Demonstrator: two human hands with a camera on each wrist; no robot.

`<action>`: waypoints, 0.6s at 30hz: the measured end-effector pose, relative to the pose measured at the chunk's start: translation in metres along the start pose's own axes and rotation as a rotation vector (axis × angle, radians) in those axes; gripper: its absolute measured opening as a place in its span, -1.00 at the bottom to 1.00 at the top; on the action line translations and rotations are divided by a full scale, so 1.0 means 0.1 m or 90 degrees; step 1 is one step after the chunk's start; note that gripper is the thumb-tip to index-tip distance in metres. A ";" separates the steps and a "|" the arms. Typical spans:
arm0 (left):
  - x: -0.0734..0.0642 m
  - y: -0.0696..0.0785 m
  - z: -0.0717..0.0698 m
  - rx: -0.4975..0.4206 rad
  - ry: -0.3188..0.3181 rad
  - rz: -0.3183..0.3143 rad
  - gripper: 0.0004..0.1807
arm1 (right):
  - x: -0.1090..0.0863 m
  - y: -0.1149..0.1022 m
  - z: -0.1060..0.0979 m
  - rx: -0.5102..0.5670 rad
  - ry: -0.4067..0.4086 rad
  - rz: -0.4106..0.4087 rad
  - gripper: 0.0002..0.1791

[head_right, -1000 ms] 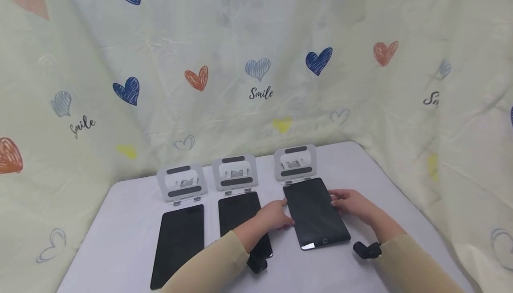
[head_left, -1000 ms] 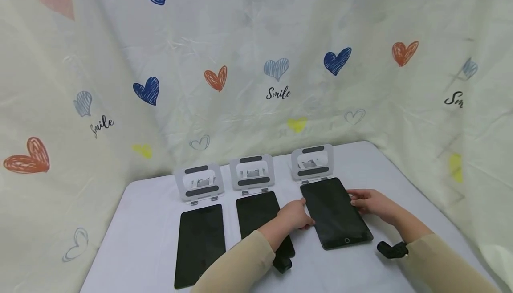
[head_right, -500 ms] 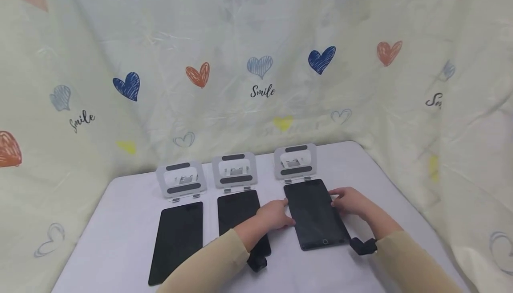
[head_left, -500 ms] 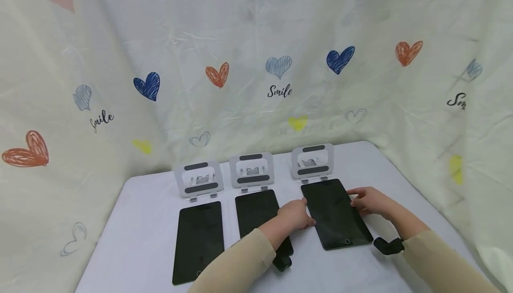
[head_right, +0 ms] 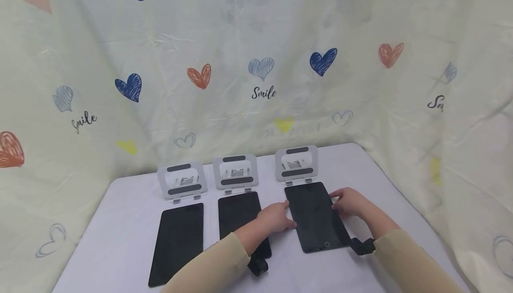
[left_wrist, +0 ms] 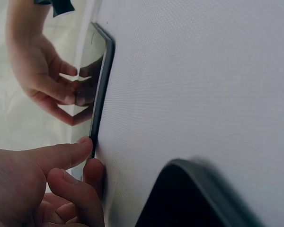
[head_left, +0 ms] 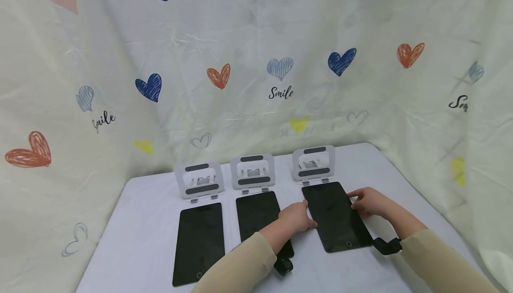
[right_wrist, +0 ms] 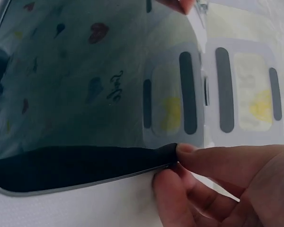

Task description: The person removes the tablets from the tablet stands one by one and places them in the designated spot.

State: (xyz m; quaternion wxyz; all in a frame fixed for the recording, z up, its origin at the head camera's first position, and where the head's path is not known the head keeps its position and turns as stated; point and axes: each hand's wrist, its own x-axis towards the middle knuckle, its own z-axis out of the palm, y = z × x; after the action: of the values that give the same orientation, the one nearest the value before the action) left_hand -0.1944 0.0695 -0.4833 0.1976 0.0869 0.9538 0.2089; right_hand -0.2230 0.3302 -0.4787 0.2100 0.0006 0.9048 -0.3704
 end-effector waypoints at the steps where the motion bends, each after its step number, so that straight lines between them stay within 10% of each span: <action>1: 0.00 0.00 0.01 -0.003 0.001 -0.002 -0.22 | -0.01 0.00 0.00 -0.009 0.003 -0.005 -0.49; 10: 0.04 -0.02 0.06 -0.027 0.003 -0.001 -0.19 | -0.03 0.01 0.00 -0.033 0.005 -0.032 -0.51; 18: 0.01 -0.20 0.01 -0.297 -0.056 0.036 -0.34 | -0.08 -0.01 -0.01 -0.061 0.005 -0.029 -0.45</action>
State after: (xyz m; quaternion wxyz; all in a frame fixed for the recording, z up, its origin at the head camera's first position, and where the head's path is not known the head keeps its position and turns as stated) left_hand -0.1970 0.0521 -0.4932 0.2477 0.0747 0.8672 0.4254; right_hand -0.2159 0.3308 -0.4743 0.1973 -0.0289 0.9223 -0.3312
